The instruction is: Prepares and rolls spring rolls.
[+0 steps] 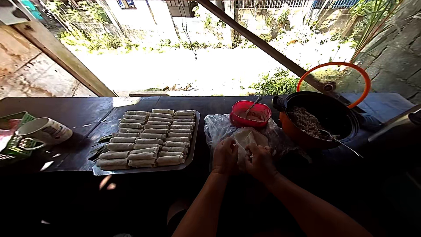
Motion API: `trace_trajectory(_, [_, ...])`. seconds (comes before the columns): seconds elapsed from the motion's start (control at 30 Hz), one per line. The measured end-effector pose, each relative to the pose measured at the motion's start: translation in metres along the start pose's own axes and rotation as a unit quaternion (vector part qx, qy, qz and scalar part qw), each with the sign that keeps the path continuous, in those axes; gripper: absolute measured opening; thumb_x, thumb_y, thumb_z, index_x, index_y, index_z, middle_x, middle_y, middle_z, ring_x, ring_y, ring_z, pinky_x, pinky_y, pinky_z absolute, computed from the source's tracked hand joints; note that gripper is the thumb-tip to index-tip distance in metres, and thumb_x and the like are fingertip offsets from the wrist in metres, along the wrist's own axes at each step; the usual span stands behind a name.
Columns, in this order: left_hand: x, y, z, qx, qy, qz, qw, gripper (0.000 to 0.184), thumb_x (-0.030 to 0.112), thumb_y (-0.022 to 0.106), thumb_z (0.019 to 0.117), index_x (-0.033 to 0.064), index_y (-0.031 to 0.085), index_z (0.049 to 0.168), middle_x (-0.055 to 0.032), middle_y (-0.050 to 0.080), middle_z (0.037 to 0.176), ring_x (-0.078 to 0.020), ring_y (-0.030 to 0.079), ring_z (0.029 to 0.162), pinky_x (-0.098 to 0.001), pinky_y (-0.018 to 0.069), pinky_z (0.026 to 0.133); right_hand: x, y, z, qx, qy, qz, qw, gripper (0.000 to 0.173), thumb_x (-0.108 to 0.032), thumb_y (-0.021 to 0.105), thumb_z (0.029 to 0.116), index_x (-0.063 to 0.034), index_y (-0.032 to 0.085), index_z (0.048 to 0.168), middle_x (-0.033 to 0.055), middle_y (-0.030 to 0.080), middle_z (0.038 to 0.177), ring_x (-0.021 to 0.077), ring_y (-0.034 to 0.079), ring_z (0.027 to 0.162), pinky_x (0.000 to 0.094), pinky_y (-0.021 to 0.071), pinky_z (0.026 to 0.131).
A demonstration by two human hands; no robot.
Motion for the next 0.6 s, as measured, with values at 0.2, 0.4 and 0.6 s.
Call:
trace_trajectory(0.2, [0.001, 0.012, -0.009, -0.071, 0.099, -0.004, 0.993, 0.019, 0.03, 0.062, 0.0977, 0.0263, 0.076, 0.109, 0.0079, 0.071, 0.122, -0.0165, 0.061, 0.122, -0.0477, 0.0487, 0.102, 0.012, -0.011, -0.003, -0.013, -0.013, 0.023, 1.0, 0.033, -0.023, 0.065, 0.0836, -0.0162, 0.069, 0.115, -0.0054, 0.071, 0.091, 0.014, 0.065, 0.088, 0.0497, 0.045, 0.096])
trace_trajectory(0.4, [0.005, 0.013, -0.016, -0.034, 0.185, -0.024, 0.982, 0.021, 0.021, 0.057, 0.1008, 0.0252, 0.077, 0.105, 0.0068, 0.072, 0.118, -0.0154, 0.063, 0.119, -0.0445, 0.0507, 0.099, 0.063, -0.031, 0.008, -0.126, -0.057, 0.124, 0.983, 0.038, -0.016, 0.066, 0.0863, -0.0146, 0.07, 0.124, 0.0006, 0.07, 0.125, 0.0153, 0.061, 0.122, 0.0362, 0.0502, 0.107])
trace_trajectory(0.6, [0.012, 0.013, -0.026, -0.109, 0.248, -0.049, 0.961, 0.032, 0.019, 0.06, 0.0915, 0.0228, 0.072, 0.121, 0.0083, 0.073, 0.118, -0.0113, 0.063, 0.121, -0.0431, 0.0492, 0.105, 0.08, -0.024, 0.005, -0.188, -0.132, 0.137, 0.964, 0.025, -0.014, 0.066, 0.0927, -0.0172, 0.077, 0.114, -0.0014, 0.073, 0.121, 0.013, 0.062, 0.123, 0.0344, 0.0469, 0.111])
Point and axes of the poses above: each hand's wrist, its own z-axis towards the middle knuckle, its own y-axis out of the palm, x = y × z, the point moved 5 cm from there along z, towards the middle knuckle
